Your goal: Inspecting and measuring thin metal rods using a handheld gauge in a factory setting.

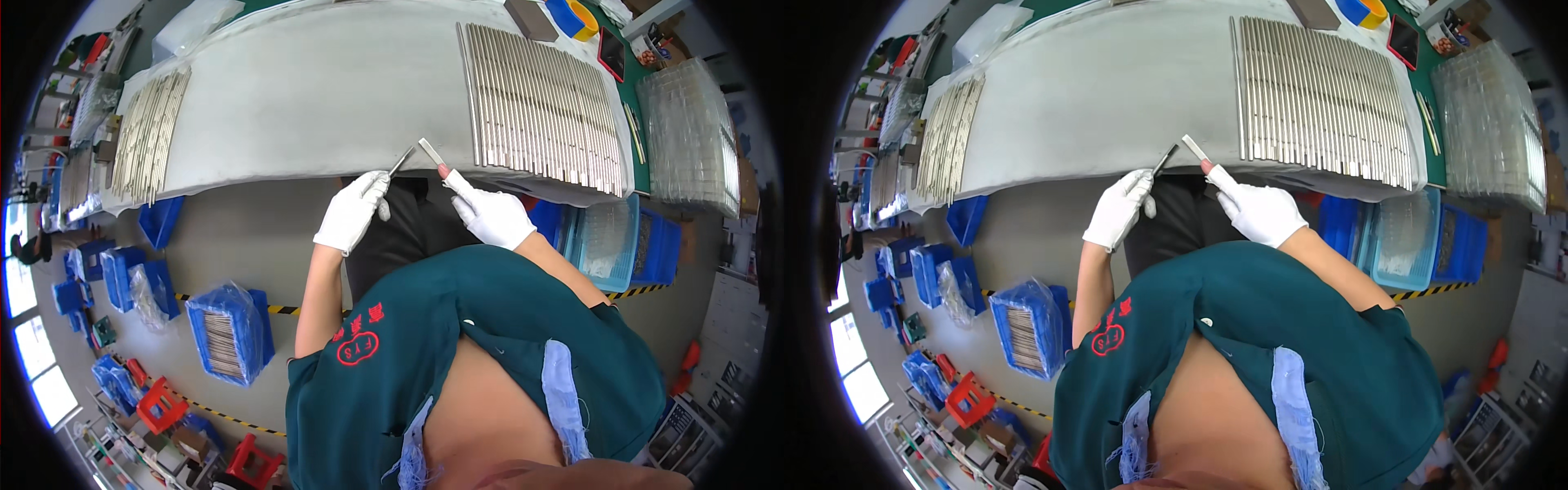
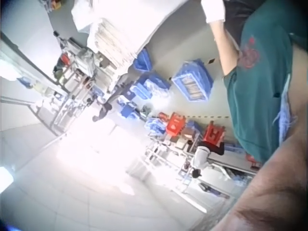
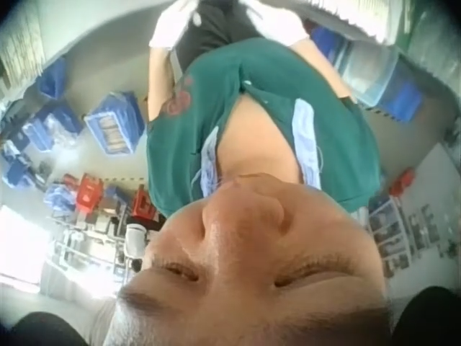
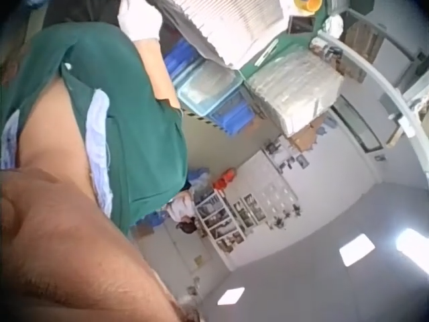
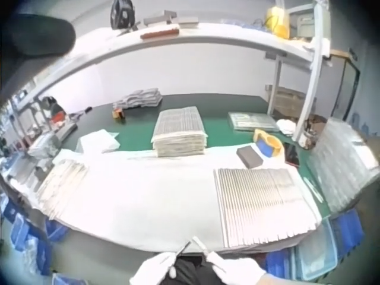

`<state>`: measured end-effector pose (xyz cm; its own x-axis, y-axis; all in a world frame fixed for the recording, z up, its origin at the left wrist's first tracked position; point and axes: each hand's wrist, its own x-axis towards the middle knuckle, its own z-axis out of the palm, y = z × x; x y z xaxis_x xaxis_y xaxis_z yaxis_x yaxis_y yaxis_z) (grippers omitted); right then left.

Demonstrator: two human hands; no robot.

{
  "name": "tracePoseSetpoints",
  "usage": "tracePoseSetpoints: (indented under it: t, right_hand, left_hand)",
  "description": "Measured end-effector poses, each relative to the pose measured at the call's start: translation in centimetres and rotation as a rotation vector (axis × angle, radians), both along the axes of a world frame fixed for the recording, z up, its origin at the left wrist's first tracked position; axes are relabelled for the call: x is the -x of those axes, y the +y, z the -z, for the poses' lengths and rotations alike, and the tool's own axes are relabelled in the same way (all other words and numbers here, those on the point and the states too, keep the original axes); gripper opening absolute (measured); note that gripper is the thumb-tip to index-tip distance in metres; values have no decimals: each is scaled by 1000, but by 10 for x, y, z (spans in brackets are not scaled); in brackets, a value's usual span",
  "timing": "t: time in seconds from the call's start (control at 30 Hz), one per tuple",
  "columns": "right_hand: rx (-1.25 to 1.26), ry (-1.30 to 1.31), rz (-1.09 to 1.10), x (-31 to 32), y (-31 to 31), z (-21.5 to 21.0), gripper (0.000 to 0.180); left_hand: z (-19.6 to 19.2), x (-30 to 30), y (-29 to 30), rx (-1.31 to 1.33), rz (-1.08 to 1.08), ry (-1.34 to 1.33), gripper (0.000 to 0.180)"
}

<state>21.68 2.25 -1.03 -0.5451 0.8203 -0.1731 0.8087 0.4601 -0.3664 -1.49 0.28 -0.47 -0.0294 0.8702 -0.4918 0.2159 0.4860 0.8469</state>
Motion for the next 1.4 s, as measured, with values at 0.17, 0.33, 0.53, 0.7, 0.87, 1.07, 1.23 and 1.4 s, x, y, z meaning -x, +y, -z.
tracePoseSetpoints:
  t: [0.17,0.33,0.53,0.7,0.87,1.07,1.23,1.4]
  right_hand:
    - [85,-13,8,-1,2,-11,51]
    - [18,48,-100,4,8,-10,47]
    - [-47,87,-91,19,12,-3,50]
    - [52,27,-75,0,5,-4,50]
    - [14,62,-107,-11,-1,5,47]
    - [-65,72,-148,-29,-7,1,46]
    - [-133,168,-157,-19,-2,-2,46]
    - [-80,78,-127,14,16,-6,47]
  left_hand:
    - [0,4,2,15,7,-99,29]
    - [3,7,3,11,35,6,30]
    - [18,8,-2,-139,57,187,27]
    - [23,8,-2,-229,72,140,28]
    - [15,5,-1,-154,81,82,27]
    - [0,1,4,155,14,-205,28]
    - [-1,0,3,199,-20,-208,27]
    - [16,-2,-5,-111,62,71,29]
